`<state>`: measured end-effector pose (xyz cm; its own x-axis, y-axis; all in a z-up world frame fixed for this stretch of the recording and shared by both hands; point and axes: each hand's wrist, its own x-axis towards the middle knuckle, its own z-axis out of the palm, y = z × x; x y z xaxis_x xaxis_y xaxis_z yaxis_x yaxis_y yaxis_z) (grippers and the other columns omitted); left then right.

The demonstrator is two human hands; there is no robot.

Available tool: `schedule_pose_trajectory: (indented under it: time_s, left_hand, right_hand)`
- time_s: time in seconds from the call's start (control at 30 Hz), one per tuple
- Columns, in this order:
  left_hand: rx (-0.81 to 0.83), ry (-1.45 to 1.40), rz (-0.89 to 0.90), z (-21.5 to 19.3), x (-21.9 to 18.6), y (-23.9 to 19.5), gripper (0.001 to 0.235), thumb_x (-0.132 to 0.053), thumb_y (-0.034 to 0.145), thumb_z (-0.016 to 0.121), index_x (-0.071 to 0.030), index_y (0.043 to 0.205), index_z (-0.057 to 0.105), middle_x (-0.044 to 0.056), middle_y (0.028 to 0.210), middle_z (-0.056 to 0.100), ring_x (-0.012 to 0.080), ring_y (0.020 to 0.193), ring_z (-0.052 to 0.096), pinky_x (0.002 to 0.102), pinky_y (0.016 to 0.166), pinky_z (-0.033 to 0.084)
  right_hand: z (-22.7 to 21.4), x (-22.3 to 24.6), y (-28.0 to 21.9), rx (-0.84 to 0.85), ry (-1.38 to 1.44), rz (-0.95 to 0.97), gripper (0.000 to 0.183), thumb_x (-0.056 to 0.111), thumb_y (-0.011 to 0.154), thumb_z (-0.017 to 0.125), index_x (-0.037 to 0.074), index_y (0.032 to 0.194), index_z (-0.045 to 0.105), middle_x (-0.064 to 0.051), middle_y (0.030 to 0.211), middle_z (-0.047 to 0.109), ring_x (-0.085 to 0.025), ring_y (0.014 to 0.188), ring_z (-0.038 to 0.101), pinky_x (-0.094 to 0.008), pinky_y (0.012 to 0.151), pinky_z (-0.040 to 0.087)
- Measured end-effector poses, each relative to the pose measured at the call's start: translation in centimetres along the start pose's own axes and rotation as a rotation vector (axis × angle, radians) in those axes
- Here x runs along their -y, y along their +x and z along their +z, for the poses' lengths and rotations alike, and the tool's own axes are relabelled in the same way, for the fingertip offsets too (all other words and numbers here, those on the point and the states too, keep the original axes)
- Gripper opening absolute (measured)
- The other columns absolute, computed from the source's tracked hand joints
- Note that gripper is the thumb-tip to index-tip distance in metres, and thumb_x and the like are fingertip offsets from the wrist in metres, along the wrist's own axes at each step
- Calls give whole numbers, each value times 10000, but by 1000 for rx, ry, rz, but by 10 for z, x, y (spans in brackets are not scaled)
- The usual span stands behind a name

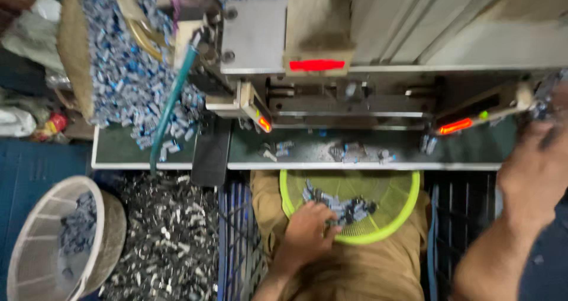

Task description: The person sits on the floor and repeatedly picks small blue and silver components from a green basket on their lap, placing them into a machine hopper. The person handles the components one at a time and continues this process throughout the clip.

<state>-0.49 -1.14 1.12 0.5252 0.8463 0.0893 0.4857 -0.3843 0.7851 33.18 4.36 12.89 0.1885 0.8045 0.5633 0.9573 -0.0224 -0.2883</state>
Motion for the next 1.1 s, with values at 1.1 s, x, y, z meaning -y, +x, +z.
schedule_pose_trajectory:
  time_s: [1.1]
  left_hand:
    - [90,199,-60,59,57,16,204,18,759,691,-29,958,679,140,1049,694,332,1063,622,420,879,527]
  right_hand:
    - [-9,21,-66,17,403,-179,310,190,1078,519,-44,1257,612,-142,1204,629,-287,1097,634,-383,1016,539]
